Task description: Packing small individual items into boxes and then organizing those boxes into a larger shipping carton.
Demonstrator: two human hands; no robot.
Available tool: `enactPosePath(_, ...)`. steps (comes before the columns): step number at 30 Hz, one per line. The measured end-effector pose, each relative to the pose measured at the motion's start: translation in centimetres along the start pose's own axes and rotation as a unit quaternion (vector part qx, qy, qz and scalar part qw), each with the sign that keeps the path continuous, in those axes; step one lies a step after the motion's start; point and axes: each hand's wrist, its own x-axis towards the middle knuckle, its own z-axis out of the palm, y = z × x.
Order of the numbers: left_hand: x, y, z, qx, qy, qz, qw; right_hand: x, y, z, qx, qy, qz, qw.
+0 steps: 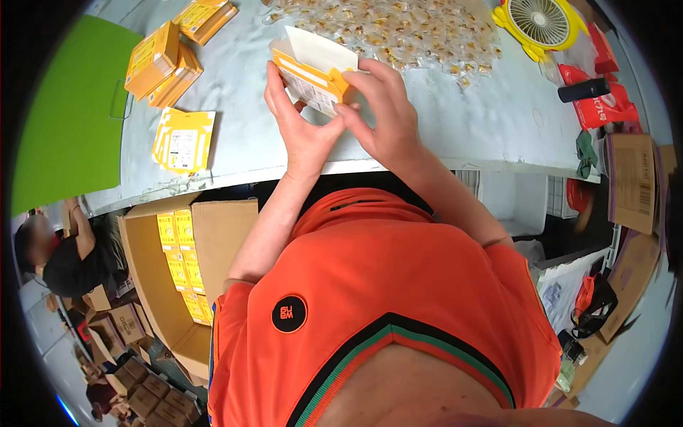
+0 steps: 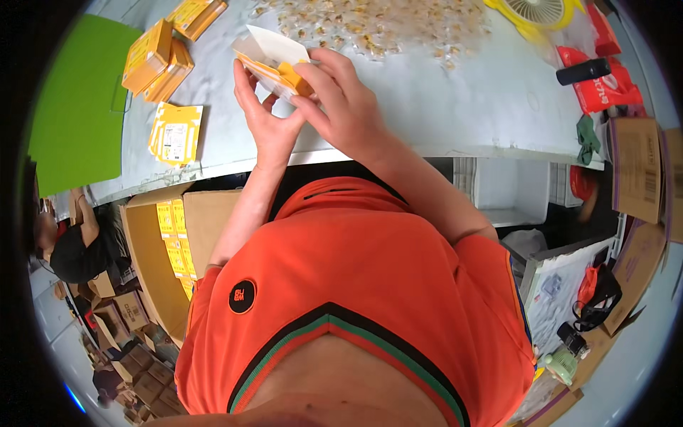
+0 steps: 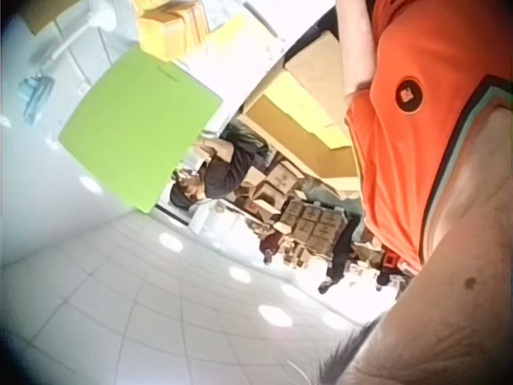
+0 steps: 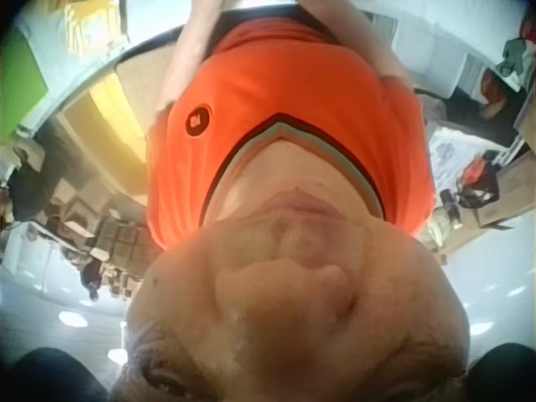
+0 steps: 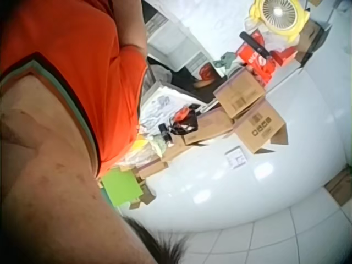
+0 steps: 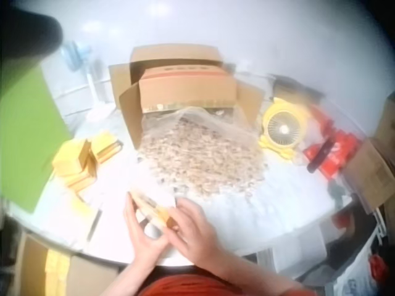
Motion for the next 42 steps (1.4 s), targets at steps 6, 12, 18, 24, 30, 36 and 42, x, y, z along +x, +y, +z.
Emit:
enactPosePath(6, -0.4, -0.2, -0.9, 0.048, -0.040, 0.059, 0.996, -1.0, -0.2, 1.0, 0.002, -0.044, 0.099, 0.994)
enactPosePath(12, 1.5, -0.1, -4.2, -0.225, -0.067, -0.039, 0.971, -0.4, 0.8, 1.3, 0.209, -0.074, 0.174, 0.960)
enactPosePath(18, -0.2, -1.6, -3.8, -0.041, 0.111, 0.050, 0.992, -1.2, 2.3, 4.2, 0.171, -0.049, 0.187, 0.966)
enactPosePath(24, -0.8, 0.0, -4.4, -0.130, 0.140, -0.010, 0.982, -0.7, 0.5, 3.5, 0.307, -0.075, 0.332, 0.889)
enactPosePath(30, -2.0, 0.0, -5.9, -0.091, 0.185, -0.030, 0.978, 0.3, -2.2, 5.0, 0.295, -0.071, 0.311, 0.901)
enactPosePath(36, -1.5, -1.1, -5.9, -0.090, 0.199, -0.025, 0.976, 0.1, -0.9, 5.7, 0.282, -0.076, 0.298, 0.909)
enactPosePath(42, -1.6, -3.3, -6.6, 0.002, 0.193, 0.012, 0.981, -1.0, 0.6, 7.7, 0.258, -0.109, 0.260, 0.924)
